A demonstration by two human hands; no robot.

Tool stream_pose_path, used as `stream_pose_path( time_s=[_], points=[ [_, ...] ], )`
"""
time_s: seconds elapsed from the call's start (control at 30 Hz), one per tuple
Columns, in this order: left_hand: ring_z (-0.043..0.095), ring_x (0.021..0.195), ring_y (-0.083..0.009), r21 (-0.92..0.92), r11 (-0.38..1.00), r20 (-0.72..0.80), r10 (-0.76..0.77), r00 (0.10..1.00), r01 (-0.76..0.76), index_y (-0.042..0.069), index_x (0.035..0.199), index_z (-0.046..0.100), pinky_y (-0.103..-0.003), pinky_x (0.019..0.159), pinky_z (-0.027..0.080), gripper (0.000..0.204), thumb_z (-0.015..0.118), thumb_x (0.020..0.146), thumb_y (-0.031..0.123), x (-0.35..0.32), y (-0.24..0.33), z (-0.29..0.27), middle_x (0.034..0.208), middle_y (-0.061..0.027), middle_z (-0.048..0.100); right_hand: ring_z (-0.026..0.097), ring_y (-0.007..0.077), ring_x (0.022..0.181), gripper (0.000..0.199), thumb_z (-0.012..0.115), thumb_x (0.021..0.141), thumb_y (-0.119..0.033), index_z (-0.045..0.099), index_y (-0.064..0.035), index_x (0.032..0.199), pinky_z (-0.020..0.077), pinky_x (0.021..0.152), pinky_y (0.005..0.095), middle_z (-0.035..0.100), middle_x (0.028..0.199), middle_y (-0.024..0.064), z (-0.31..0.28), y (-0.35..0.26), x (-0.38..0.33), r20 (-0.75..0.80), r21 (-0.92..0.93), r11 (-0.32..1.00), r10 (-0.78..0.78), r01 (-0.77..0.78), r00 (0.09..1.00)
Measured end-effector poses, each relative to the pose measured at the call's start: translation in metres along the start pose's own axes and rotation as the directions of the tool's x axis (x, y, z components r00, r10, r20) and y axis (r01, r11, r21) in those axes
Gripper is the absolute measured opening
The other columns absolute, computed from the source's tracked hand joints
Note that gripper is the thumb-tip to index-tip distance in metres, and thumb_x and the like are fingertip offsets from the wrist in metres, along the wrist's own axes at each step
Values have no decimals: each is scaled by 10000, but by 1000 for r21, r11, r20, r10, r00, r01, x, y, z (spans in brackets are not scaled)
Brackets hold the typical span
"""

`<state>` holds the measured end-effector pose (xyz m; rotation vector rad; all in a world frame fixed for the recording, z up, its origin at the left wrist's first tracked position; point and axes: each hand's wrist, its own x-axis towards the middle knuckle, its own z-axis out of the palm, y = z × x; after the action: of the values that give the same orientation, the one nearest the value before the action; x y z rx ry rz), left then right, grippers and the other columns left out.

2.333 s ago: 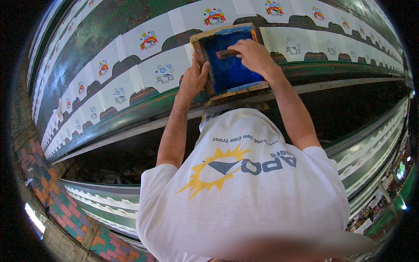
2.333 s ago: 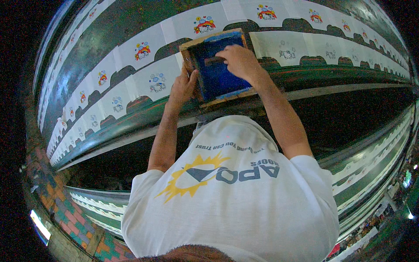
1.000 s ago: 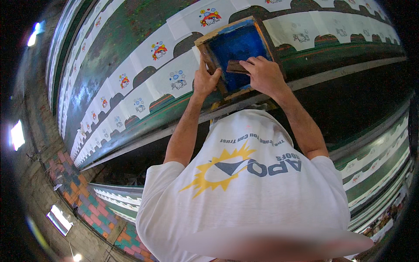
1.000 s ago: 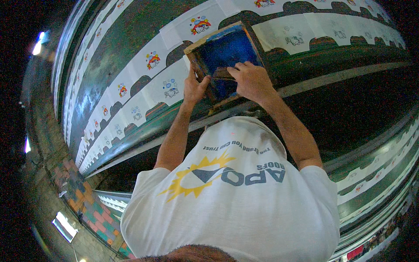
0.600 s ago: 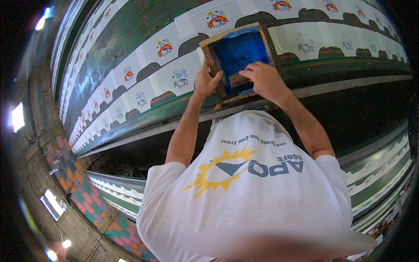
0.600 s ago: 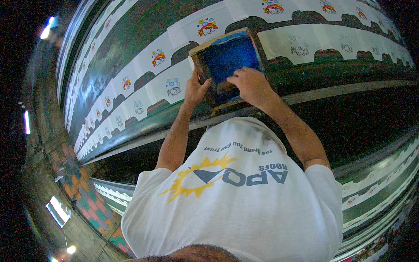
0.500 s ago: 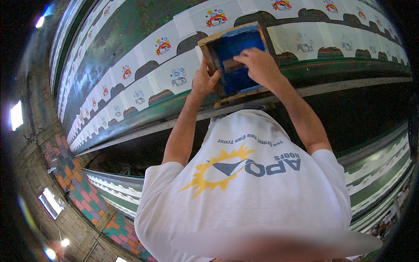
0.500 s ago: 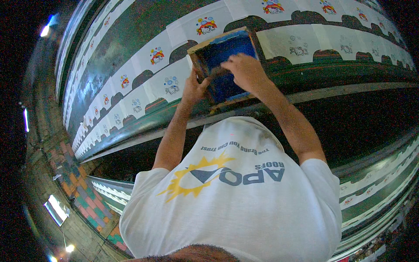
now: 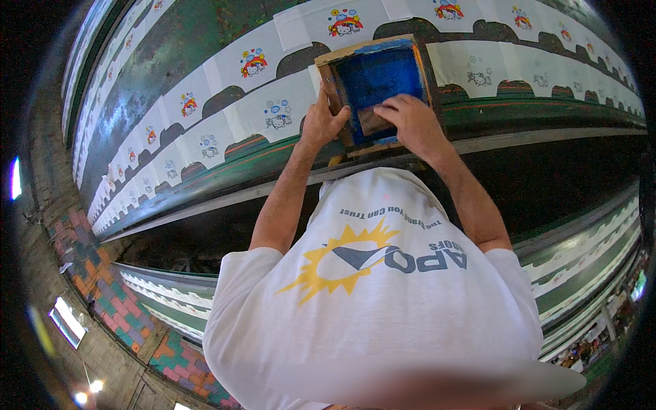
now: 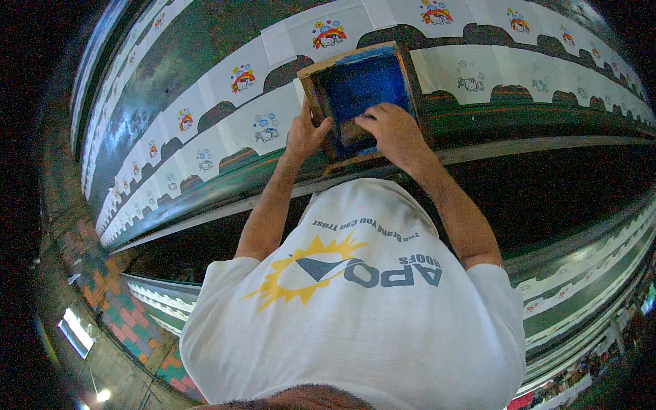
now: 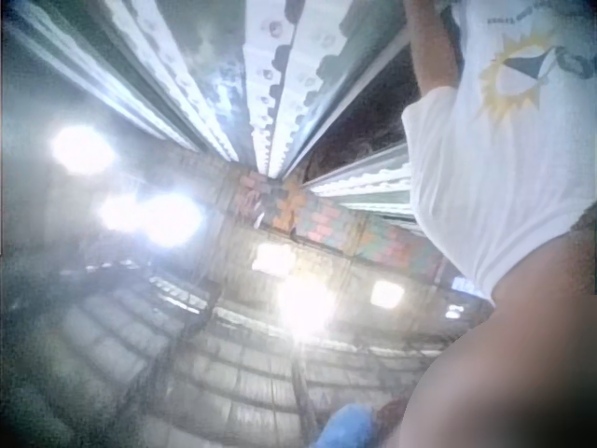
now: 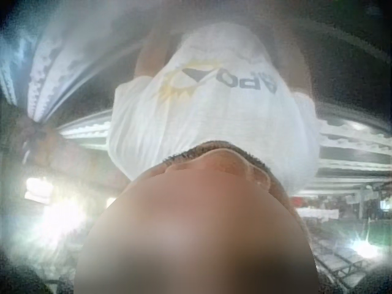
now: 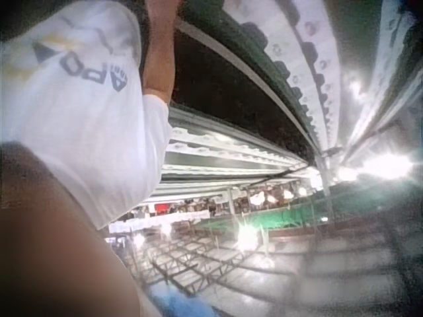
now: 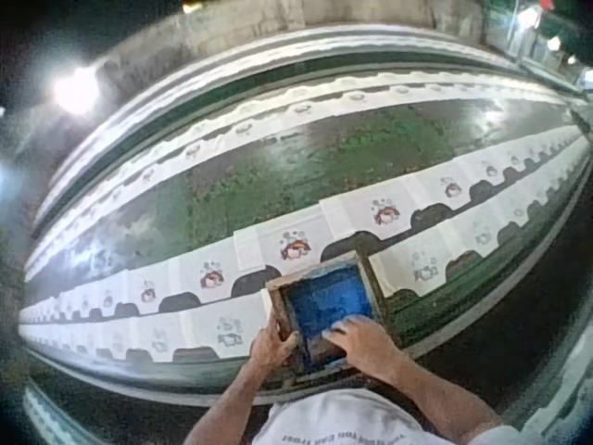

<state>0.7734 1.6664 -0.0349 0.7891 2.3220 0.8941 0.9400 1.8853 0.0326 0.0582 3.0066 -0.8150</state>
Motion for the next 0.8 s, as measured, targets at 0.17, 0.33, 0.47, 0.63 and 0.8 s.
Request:
stream_pose_path(
  time_s=[0.17,0.33,0.47,0.63,0.8],
  points=[
    [766,833,-519,-37,998,-17,47,999,-48,-47,1700,84,-557,770,633,1096,761,912,301,-1,0,1,930,-366,750,684,313,1219,529,686,832,73,763,-96,1327,570,1057,432,735,1301,102,0,2,-9,-75,-15,998,-57,56,996],
    [764,901,-513,-77,997,2,-17,1000,17,-42,1704,113,-570,790,614,1080,778,929,311,-3,0,1,1022,-330,765,689,314,1241,558,658,881,86,750,-140,1383,588,1056,430,724,1367,101,-16,42,39,-127,-131,991,-12,-5,992],
    [762,833,-524,-100,995,28,-6,1000,8,-94,1685,101,-557,756,624,1103,760,918,345,-2,4,-3,892,-356,745,685,312,1261,561,627,926,93,741,-173,1406,589,1080,441,719,1389,85,-30,63,73,-69,-134,987,81,-90,994],
    [764,821,-513,-53,996,68,-63,996,67,-120,1676,98,-558,765,633,1118,757,917,368,-2,11,-6,873,-356,743,690,315,1246,558,624,919,95,741,-166,1398,587,1085,449,717,1383,90,-36,60,67,71,-74,988,142,-136,987],
    [767,816,-506,-41,995,84,-82,993,85,-136,1671,81,-554,767,635,1126,752,919,367,0,11,-4,892,-341,755,685,319,1240,561,615,882,113,748,-131,1369,566,1114,445,726,1349,103,-27,26,11,62,-60,985,167,-164,984]
  ],
)
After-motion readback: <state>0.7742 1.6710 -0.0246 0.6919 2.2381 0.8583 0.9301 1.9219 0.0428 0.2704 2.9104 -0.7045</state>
